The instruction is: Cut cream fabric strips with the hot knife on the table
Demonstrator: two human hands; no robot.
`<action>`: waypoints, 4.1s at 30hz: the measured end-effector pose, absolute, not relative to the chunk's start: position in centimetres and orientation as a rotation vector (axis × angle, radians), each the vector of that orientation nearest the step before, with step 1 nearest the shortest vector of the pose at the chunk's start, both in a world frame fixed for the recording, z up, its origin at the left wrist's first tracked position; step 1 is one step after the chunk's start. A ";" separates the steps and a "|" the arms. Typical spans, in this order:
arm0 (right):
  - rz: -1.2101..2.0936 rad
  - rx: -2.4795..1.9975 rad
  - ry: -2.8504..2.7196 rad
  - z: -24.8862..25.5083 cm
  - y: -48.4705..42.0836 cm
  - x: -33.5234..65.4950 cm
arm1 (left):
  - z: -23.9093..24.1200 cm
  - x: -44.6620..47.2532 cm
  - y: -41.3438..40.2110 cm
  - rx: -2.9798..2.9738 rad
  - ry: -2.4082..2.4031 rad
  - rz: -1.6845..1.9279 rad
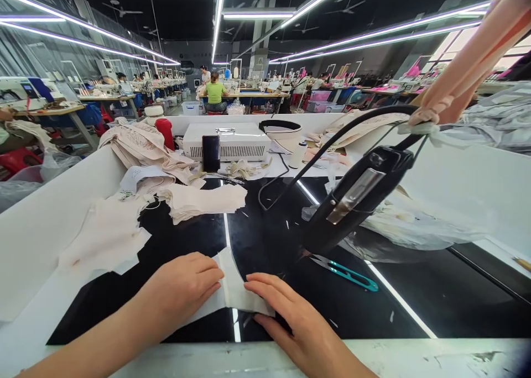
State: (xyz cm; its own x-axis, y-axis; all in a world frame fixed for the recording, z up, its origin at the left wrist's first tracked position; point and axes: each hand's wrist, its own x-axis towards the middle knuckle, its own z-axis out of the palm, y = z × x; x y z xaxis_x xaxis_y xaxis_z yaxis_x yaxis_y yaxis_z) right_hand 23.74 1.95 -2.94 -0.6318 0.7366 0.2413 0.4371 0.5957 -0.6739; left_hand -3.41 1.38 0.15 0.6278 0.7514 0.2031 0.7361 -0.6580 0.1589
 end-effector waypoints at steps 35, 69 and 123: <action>0.901 -0.420 -1.263 3.0 9.5 19.4 | -4.6 3.2 1.2 3.044 1.100 0.952; 1.018 -0.358 -1.236 2.6 9.2 18.6 | -4.9 3.1 0.6 3.037 1.195 0.949; 0.984 -0.370 -1.210 2.2 9.0 18.0 | -5.9 3.5 0.4 3.051 1.301 1.032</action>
State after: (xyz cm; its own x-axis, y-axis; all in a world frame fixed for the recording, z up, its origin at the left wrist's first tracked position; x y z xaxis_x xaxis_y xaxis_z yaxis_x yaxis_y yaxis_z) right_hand 17.99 9.02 2.17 0.0228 0.7935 0.6081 -0.4336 0.5559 -0.7092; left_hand 3.54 0.38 -5.90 0.5551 0.5432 0.6299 0.7370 -0.6723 -0.0696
